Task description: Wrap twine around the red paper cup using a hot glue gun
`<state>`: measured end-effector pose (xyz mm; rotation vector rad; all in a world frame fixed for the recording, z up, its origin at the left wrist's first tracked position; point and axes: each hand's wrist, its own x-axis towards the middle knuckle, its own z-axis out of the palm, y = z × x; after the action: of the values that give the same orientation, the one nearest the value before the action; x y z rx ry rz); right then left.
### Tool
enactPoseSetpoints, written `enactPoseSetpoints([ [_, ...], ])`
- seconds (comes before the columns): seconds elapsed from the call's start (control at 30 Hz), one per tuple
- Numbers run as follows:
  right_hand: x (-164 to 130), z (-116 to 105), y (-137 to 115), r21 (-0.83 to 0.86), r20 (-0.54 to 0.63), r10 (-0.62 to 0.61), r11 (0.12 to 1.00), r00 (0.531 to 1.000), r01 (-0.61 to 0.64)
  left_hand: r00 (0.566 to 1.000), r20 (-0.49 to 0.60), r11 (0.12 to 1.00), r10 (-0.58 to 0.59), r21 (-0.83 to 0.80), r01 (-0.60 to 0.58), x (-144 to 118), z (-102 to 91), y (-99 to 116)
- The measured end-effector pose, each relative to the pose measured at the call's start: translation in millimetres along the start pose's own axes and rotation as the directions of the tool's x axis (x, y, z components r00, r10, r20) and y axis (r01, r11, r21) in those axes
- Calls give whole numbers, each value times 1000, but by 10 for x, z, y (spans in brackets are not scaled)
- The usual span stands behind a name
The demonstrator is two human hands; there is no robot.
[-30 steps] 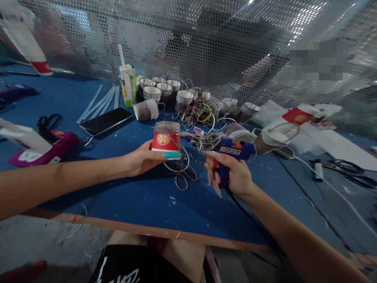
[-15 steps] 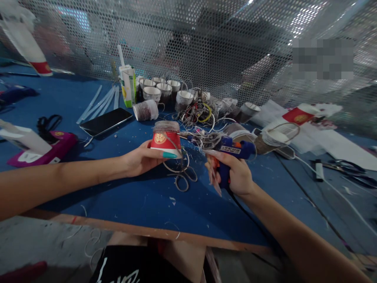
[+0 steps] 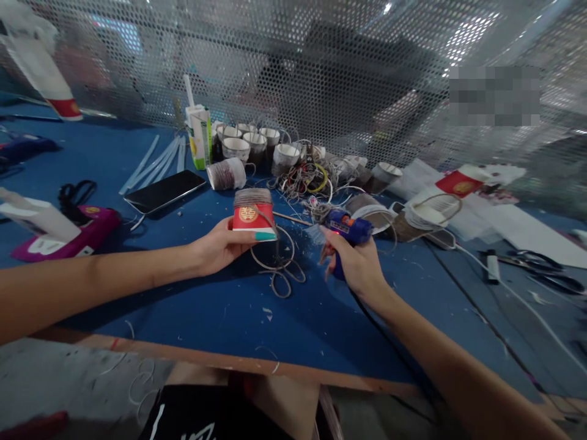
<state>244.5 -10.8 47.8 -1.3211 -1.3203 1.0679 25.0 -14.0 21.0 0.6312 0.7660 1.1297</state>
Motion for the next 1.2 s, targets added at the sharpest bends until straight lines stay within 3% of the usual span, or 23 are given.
enactPoseSetpoints([
  [0.07, 18, -19, 18, 60, 43, 5, 998, 999, -8, 1000, -18, 1000, -6, 1, 6, 4, -6, -9],
  [0.13, 12, -42, 29, 156, 161, 16, 987, 987, -41, 1000, -16, 1000, -23, 4, 23, 4, -13, -13],
  [0.27, -41, -51, 52, 229, 378, -25, 971, 925, -67, 998, 63, 999, -25, 43, 22, 3, -19, -18],
  [0.4, -72, -22, 104, 225, 510, -65, 973, 858, -60, 991, 135, 997, -7, 74, -3, 17, -29, -38],
  [0.63, -88, 0, 123, 244, 522, -59, 966, 851, -83, 987, 161, 997, 5, 82, -18, 22, -29, -53],
  [0.93, -57, 4, 151, 319, 471, -58, 941, 880, -109, 986, 167, 999, -23, 50, 15, 18, -85, -45],
  [1.2, 5, -15, 150, 354, 465, -45, 925, 884, -139, 996, 76, 999, -38, 25, 36, -4, -36, 3],
])
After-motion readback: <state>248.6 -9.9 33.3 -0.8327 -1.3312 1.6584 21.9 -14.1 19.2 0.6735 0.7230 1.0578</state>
